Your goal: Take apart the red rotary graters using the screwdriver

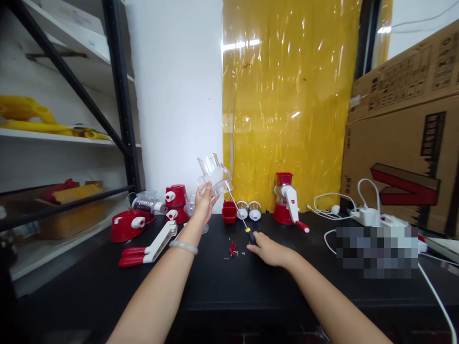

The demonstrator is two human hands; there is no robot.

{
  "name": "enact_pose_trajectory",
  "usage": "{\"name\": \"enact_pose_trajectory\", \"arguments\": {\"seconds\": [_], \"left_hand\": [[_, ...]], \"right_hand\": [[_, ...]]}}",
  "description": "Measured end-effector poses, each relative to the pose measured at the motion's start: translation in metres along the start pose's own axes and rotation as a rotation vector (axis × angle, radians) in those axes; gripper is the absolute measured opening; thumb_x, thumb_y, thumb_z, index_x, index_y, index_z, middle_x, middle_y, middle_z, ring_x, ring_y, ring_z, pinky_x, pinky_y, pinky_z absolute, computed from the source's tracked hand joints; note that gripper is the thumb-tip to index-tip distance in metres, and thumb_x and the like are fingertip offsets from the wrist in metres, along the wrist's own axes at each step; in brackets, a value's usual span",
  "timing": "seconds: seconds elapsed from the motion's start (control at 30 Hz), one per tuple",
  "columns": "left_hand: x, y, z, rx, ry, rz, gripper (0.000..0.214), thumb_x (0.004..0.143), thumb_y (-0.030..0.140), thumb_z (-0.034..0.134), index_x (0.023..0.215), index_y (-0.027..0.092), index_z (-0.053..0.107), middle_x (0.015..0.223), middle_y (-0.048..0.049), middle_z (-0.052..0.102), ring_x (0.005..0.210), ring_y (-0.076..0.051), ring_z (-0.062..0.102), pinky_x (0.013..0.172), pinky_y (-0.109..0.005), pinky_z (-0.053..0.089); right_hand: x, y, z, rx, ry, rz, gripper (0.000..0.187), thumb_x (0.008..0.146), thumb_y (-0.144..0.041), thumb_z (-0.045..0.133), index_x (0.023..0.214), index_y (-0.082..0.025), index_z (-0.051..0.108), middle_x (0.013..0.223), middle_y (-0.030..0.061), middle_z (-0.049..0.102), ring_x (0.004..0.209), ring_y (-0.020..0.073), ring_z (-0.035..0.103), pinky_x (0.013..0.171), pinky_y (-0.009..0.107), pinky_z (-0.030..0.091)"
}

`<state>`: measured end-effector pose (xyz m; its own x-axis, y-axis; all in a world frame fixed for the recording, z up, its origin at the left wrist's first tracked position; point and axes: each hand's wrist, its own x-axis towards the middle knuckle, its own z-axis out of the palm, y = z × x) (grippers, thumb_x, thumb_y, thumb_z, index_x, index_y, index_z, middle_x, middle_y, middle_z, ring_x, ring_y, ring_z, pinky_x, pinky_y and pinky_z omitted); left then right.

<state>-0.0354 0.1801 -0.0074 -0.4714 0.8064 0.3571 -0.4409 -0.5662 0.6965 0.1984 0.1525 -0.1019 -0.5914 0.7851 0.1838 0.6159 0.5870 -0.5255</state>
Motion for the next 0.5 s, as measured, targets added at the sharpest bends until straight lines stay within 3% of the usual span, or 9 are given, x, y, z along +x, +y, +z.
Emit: {"name": "enact_pose_trajectory", "arguments": {"seconds": [0.13, 0.27, 0.37, 0.5], "left_hand": [[0.001, 0.008, 0.006, 0.024, -0.023, 0.065, 0.065, 0.062, 0.046, 0.083, 0.113, 0.021, 0.051, 0.089, 0.0001, 0.059, 0.069, -0.008, 0.061, 0.07, -0.027, 0.054], [0.01, 0.015, 0.02, 0.139, -0.03, 0.128, 0.071, 0.061, 0.045, 0.083, 0.119, 0.02, 0.05, 0.091, -0.0016, 0.06, 0.073, -0.011, 0.063, 0.067, -0.025, 0.053], [0.02, 0.015, 0.031, 0.258, -0.058, 0.195, 0.073, 0.06, 0.045, 0.084, 0.12, 0.02, 0.052, 0.09, -0.0026, 0.062, 0.073, -0.012, 0.064, 0.066, -0.025, 0.053], [0.029, 0.013, 0.041, 0.358, -0.094, 0.311, 0.071, 0.057, 0.045, 0.085, 0.116, 0.02, 0.055, 0.089, -0.0033, 0.065, 0.074, -0.013, 0.065, 0.067, -0.025, 0.053]], "right_hand": [[0.017, -0.009, 0.003, 0.091, 0.03, 0.015, 0.023, 0.083, -0.038, 0.061, 0.091, -0.017, 0.055, 0.098, 0.0094, 0.06, 0.089, 0.0223, 0.057, 0.085, 0.039, 0.048], [0.028, -0.005, 0.002, 0.405, -0.083, 0.057, 0.028, 0.075, -0.035, 0.069, 0.093, -0.019, 0.054, 0.087, 0.0026, 0.058, 0.079, 0.0173, 0.058, 0.071, 0.033, 0.052], [0.032, 0.003, 0.0, 0.573, -0.145, 0.013, 0.039, 0.068, -0.036, 0.075, 0.096, -0.02, 0.054, 0.089, 0.0018, 0.059, 0.087, 0.0185, 0.06, 0.072, 0.031, 0.051], [0.038, 0.012, 0.008, 0.59, 0.002, -0.03, 0.044, 0.058, -0.039, 0.081, 0.084, -0.019, 0.053, 0.08, -0.001, 0.057, 0.082, 0.0169, 0.059, 0.073, 0.03, 0.047]]}}
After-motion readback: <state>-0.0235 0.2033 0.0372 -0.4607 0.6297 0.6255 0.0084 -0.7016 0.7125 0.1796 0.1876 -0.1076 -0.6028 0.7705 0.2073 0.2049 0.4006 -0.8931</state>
